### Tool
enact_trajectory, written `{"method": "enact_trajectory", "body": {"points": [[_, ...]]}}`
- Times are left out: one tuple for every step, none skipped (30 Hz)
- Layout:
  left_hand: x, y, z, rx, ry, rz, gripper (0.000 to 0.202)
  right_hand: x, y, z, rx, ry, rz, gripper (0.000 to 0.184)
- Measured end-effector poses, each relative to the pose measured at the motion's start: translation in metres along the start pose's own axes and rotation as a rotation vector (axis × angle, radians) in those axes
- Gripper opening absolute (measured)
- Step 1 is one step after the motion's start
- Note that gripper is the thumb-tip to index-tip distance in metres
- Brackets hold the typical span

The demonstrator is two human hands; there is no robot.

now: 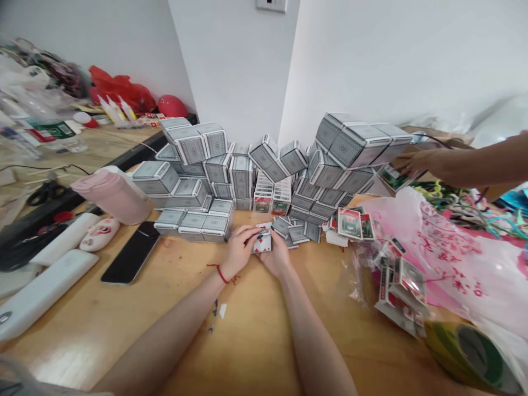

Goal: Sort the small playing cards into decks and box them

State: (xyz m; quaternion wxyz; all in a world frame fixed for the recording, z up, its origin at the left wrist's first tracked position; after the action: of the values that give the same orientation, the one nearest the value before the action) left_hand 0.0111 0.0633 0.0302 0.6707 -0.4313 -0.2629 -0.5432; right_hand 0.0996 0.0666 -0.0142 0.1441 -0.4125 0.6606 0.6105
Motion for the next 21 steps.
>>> {"method": "enact_trajectory", "body": {"points": [[0.0008, -0.0003, -0.0002, 0.001, 0.004, 0.007, 0.022, 0.0007, 0.0, 0.0001, 0.004, 0.004, 0.0, 0.018], [0.0012, -0.0004, -0.0004, 0.0, 0.004, 0.014, 0.023, 0.0012, -0.0004, 0.0002, 0.011, 0.004, -0.001, 0.018], [0.0011, -0.0004, -0.0006, -0.002, 0.002, 0.021, 0.025, 0.0015, -0.0011, 0.0004, 0.021, 0.002, -0.003, 0.018], [0.0009, -0.0001, -0.0007, -0.007, -0.001, 0.029, 0.026, 0.0018, -0.0019, 0.0007, 0.032, 0.001, -0.007, 0.017], [0.0008, 0.0004, -0.001, -0.015, -0.002, 0.036, 0.026, 0.0022, -0.0027, 0.0008, 0.042, 0.002, -0.011, 0.017], [0.0009, 0.0012, -0.0012, -0.026, 0.001, 0.044, 0.026, 0.0024, -0.0033, 0.0009, 0.052, 0.003, -0.016, 0.017], [0.0013, 0.0019, -0.0015, -0.037, 0.006, 0.049, 0.026, 0.0024, -0.0038, 0.0008, 0.059, 0.004, -0.022, 0.018], [0.0019, 0.0027, -0.0018, -0.048, 0.013, 0.053, 0.026, 0.0023, -0.004, 0.0006, 0.064, 0.005, -0.027, 0.018], [0.0025, 0.0031, -0.0021, -0.055, 0.019, 0.055, 0.025, 0.002, -0.004, 0.0002, 0.066, 0.005, -0.033, 0.018], [0.0031, 0.0033, -0.0024, -0.059, 0.022, 0.057, 0.025, 0.0017, -0.0037, -0.0003, 0.066, 0.004, -0.037, 0.018], [0.0034, 0.0035, -0.0026, -0.061, 0.022, 0.059, 0.025, 0.0014, -0.0033, -0.0009, 0.063, 0.004, -0.04, 0.018], [0.0037, 0.0035, -0.0027, -0.062, 0.019, 0.062, 0.025, 0.0013, -0.0029, -0.0014, 0.059, 0.004, -0.04, 0.018], [0.0038, 0.0035, -0.0028, -0.063, 0.017, 0.064, 0.025, 0.0014, -0.0024, -0.0019, 0.053, 0.007, -0.038, 0.017], [0.004, 0.0035, -0.0028, -0.063, 0.017, 0.068, 0.025, 0.0017, -0.002, -0.0023, 0.047, 0.01, -0.035, 0.017], [0.0043, 0.0036, -0.0028, -0.062, 0.019, 0.072, 0.025, 0.0019, -0.0017, -0.0026, 0.04, 0.012, -0.03, 0.016], [0.0048, 0.0037, -0.0028, -0.062, 0.025, 0.076, 0.025, 0.0021, -0.0015, -0.0027, 0.035, 0.013, -0.024, 0.015], [0.0054, 0.0037, -0.0027, -0.059, 0.034, 0.081, 0.025, 0.0022, -0.0015, -0.0027, 0.031, 0.014, -0.019, 0.015], [0.0062, 0.0034, -0.0027, -0.053, 0.042, 0.086, 0.025, 0.0023, -0.0015, -0.0026, 0.029, 0.015, -0.013, 0.015], [0.007, 0.0031, -0.0027, -0.046, 0.05, 0.091, 0.024, 0.0021, -0.0015, -0.0024, 0.029, 0.015, -0.007, 0.015], [0.0079, 0.0026, -0.0026, -0.038, 0.057, 0.095, 0.024, 0.0019, -0.0015, -0.0022, 0.031, 0.014, -0.002, 0.015], [0.0088, 0.0021, -0.0025, -0.033, 0.062, 0.097, 0.023, 0.0016, -0.0014, -0.002, 0.033, 0.014, 0.004, 0.016]]}}
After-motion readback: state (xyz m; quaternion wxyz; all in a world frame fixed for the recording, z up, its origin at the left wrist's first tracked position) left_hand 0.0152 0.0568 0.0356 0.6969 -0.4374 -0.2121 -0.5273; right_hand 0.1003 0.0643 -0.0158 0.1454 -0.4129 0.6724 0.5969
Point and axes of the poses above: each hand's wrist, its own z-axis towards the middle knuckle, its own y-axis out of the palm, x = y × z, the point moved 7 cm from there along z, towards the middle knuckle, and after that the axes turned 13 degrees about -z, right-handed, at the moved point
